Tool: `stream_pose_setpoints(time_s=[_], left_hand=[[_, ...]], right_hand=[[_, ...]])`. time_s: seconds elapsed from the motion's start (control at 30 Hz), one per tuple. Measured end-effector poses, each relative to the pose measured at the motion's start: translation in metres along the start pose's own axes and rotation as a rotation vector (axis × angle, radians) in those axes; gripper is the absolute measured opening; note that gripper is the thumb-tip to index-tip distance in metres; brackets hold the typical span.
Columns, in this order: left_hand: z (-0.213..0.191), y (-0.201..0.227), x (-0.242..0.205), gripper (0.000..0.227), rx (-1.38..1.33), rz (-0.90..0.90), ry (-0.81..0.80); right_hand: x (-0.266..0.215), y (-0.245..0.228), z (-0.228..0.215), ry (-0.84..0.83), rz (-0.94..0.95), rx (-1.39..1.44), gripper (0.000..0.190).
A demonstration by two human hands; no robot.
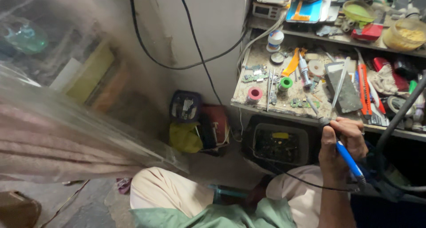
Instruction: The person is soldering a small green circuit board using a soldering iron and solder wire. They hold the board with tweezers in their left hand and apply heat and solder with their right hand. The person briefly picks up a small white paper packet and places it on the cluttered workbench before continuing to solder the board.
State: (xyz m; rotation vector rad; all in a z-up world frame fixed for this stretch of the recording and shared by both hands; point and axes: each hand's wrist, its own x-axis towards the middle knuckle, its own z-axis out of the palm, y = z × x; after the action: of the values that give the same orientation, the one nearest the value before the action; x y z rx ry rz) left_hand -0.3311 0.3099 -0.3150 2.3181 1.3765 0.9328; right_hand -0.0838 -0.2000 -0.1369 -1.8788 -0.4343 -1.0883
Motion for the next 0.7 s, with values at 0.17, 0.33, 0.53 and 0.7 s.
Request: stream_pose_setpoints(time_s=[0.17, 0.33, 0.53, 0.7], left_hand=[[-0.030, 0.066, -0.042, 0.067, -0.620, 0.569, -0.326], [-0.019, 0.242, -0.119, 0.054, -1.336, 0.017, -0.967], [-0.013, 0.329, -0.143, 0.035, -1.337, -0.033, -1.108], [-0.028, 0.349, -0.133, 0.036, -1.060, 0.244, -0.857]], right_hand=[[-0.003, 0.007, 0.005, 0.020, 0.016, 0.044, 0.035], [-0.010, 0.004, 0.001, 0.027, 0.033, 0.043, 0.047], [-0.007, -0.042, 0.009, -0.145, 0.124, 0.225, 0.059], [0.002, -0.079, 0.032, -0.249, -0.057, 0.177, 0.049]])
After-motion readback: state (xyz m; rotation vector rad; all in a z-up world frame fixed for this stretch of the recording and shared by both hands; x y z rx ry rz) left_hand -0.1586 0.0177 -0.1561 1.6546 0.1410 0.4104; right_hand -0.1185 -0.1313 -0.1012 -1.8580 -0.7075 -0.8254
